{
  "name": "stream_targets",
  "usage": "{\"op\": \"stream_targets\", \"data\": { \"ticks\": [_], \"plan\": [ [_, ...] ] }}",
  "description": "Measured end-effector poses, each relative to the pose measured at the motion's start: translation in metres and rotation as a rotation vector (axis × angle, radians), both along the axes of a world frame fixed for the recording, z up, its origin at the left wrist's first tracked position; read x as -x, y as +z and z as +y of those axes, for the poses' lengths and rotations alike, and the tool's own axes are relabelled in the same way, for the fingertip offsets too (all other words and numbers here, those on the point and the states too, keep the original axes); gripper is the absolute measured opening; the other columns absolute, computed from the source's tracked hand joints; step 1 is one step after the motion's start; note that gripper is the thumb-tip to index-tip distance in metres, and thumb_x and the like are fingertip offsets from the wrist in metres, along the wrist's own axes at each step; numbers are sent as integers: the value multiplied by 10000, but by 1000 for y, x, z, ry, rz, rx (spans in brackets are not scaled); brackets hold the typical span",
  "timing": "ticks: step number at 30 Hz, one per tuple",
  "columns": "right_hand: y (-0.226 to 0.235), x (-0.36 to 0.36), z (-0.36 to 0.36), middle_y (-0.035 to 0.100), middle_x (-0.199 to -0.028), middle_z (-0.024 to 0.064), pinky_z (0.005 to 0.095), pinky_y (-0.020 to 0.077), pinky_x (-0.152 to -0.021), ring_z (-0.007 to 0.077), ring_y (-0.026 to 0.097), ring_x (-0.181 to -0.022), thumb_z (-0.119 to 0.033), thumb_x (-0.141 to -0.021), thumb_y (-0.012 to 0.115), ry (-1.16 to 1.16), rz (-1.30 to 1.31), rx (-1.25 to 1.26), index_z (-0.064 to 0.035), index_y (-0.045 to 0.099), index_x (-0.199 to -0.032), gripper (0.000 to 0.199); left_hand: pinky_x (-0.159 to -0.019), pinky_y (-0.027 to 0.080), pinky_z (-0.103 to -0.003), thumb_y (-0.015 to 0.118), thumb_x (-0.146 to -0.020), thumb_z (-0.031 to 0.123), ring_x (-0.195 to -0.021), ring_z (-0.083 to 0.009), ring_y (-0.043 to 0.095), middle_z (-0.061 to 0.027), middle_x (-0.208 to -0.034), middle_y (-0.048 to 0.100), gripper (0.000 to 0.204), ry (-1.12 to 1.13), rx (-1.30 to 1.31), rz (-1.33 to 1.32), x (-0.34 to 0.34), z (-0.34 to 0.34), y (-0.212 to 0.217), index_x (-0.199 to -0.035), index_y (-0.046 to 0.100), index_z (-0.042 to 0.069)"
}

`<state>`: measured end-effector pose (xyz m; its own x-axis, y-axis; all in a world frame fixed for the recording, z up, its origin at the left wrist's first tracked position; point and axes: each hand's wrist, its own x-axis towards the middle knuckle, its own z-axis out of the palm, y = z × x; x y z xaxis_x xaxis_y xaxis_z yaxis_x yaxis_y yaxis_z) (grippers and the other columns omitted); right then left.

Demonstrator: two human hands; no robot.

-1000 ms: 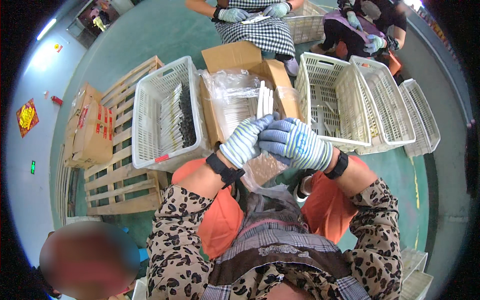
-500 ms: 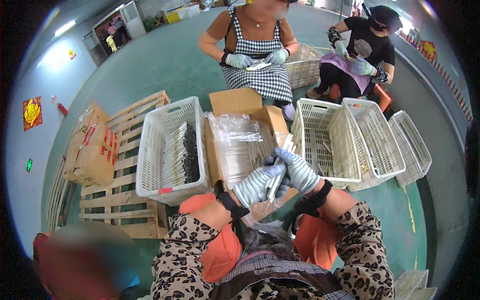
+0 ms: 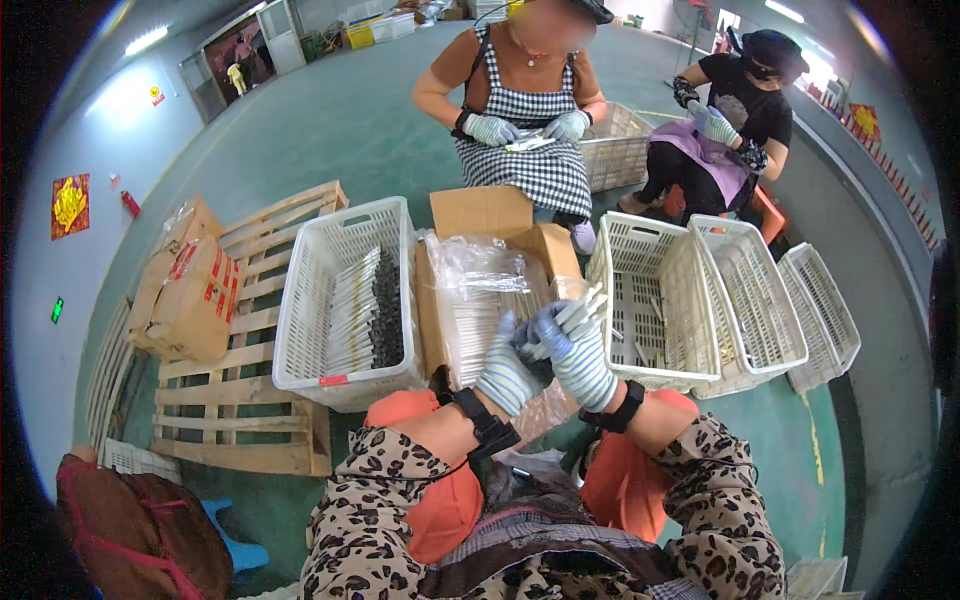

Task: Attaching metal mouthpieces to white tube bodies and organizing the assembled parts into plastic bins.

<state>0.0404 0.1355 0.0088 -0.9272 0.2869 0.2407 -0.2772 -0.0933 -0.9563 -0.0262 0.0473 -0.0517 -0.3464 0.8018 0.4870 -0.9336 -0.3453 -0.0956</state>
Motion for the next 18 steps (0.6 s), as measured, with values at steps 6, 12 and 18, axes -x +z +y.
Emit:
{"op": "stream_targets", "data": {
  "ticks": [6,12,18],
  "plan": [
    [9,8,18,531,-699,-1,250,423,-498,97,519,-586,-250,-890,572,1,-1,500,-84,515,-820,189,-789,504,-331,379,-904,535,-873,-171,602,-44,-979,629,530,367,1026,283,-14,4,40,-1089,577,79],
    [15,0,21,551,-704,6,238,453,-556,100,537,-602,-311,-889,570,-146,-172,269,-72,552,-902,240,-713,517,-294,632,-837,348,-768,-151,622,-63,-892,619,398,163,937,1098,8,-21,43,-1096,543,59],
    [19,-12,14,595,-741,28,248,458,-581,107,546,-627,-333,-898,539,62,-139,100,-42,601,-839,304,-567,505,-288,694,-727,104,-639,-158,604,-66,-757,611,227,345,903,996,-12,-16,52,-919,601,26]
  ]
}}
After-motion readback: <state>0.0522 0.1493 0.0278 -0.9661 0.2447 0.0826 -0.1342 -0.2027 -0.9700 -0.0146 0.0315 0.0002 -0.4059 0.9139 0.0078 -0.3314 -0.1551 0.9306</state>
